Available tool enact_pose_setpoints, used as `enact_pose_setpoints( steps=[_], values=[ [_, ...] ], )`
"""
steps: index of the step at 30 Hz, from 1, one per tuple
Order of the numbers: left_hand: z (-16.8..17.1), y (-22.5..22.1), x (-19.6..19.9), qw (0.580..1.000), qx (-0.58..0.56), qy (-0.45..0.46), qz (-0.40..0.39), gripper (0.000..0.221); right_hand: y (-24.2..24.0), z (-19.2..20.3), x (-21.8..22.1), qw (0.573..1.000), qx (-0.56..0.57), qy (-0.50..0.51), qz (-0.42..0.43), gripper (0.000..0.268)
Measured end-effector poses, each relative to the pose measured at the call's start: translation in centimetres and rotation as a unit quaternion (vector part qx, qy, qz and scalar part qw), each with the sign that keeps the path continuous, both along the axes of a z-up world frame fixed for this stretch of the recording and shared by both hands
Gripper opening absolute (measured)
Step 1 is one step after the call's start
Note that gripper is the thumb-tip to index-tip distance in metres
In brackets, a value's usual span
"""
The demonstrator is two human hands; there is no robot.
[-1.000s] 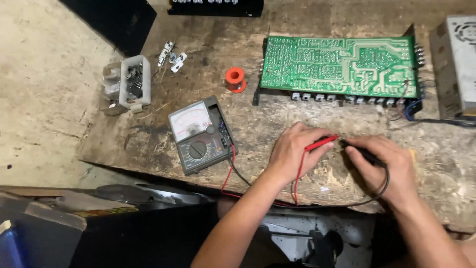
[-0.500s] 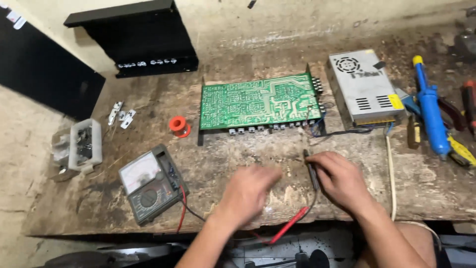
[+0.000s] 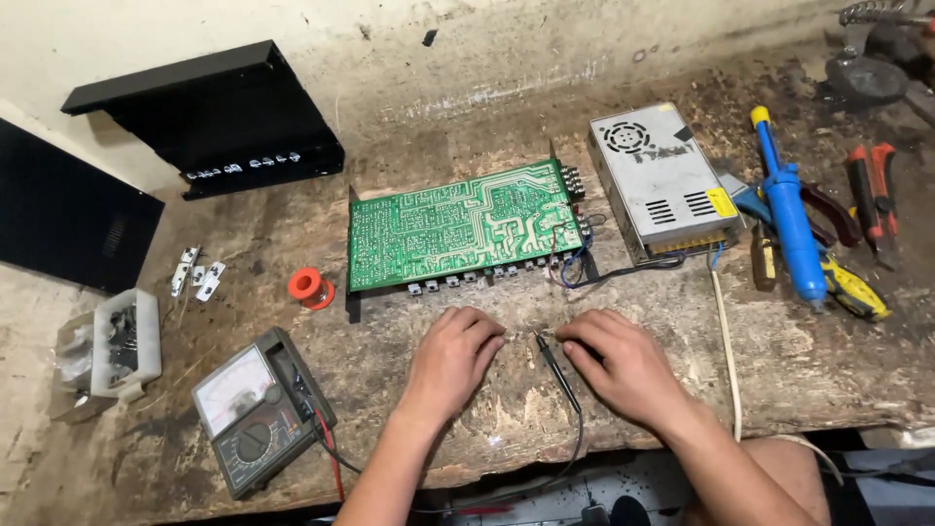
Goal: The person is diagnosing a circuit board using a multimeter and then performing repairs with a soldering iron on a workbench.
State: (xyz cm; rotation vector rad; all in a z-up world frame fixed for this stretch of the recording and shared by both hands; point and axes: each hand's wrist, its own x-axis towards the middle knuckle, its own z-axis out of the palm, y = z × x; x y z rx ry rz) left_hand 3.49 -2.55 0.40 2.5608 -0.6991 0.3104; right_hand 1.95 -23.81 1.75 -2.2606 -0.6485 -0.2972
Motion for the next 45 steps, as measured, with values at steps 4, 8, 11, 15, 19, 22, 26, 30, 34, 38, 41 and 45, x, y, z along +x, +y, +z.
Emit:
enact_pose_setpoints(
  steps=[4, 8, 11, 15, 19, 22, 26, 30, 34, 38, 41, 45],
  values=[
    [0.3, -0.1, -0.2, 1.0, -0.007, 0.016, 0.01, 0.009, 0.1, -0.1, 0.0, 1.0, -0.002, 0.008, -0.002, 0.011],
    [0.1, -0.3, -0.5, 0.999, 0.04, 0.018, 0.027, 0.015, 0.1, -0.4, 0.0, 1.0, -0.009, -0.007, -0.01, 0.009],
    [-0.2, -0.6, -0.9, 0.996, 0.06, 0.045, 0.041, 0.017, 0.2, -0.5, 0.0, 1.0, -0.005, -0.007, -0.009, 0.01],
    [0.4, -0.7, -1.5, 0.997, 0.054, 0.035, 0.049, 0.016, 0.1, -0.8, 0.0, 1.0, 0.001, 0.003, -0.004, 0.011],
    [0.5, -0.6, -2.0, 0.997, 0.045, 0.032, 0.06, 0.013, 0.1, -0.8, -0.1, 1.0, 0.003, -0.004, -0.003, 0.011],
    [0.5, -1.1, -2.2, 0.995, 0.025, 0.038, 0.084, 0.011, 0.0, -1.0, -0.1, 1.0, 0.001, -0.002, -0.003, 0.011],
    [0.7, -2.1, -2.6, 0.992, 0.018, 0.025, 0.123, 0.013, -0.2, -1.3, -0.2, 1.0, -0.003, -0.011, 0.017, 0.018],
    [3.4, -4.4, -4.0, 0.934, -0.244, 0.211, 0.155, 0.009, 0.4, 0.1, -0.5, 0.974, 0.117, -0.164, 0.102, 0.019],
    [6.9, -5.8, -4.9, 0.818, -0.406, 0.379, 0.149, 0.014, 0.8, 0.7, -1.4, 0.967, 0.16, -0.148, 0.136, 0.023],
    [7.4, -5.6, -4.9, 0.767, -0.478, 0.404, 0.143, 0.015, 0.7, 1.0, -1.7, 0.961, 0.234, -0.082, 0.124, 0.017],
    [7.8, -5.1, -4.8, 0.813, -0.404, 0.384, 0.168, 0.017, 1.0, 0.1, -1.3, 0.965, 0.223, -0.076, 0.112, 0.013],
    [7.3, -0.6, -2.9, 0.922, -0.226, 0.01, 0.315, 0.022, 1.5, 1.2, -0.7, 0.986, 0.059, -0.148, 0.04, 0.012]
  ],
)
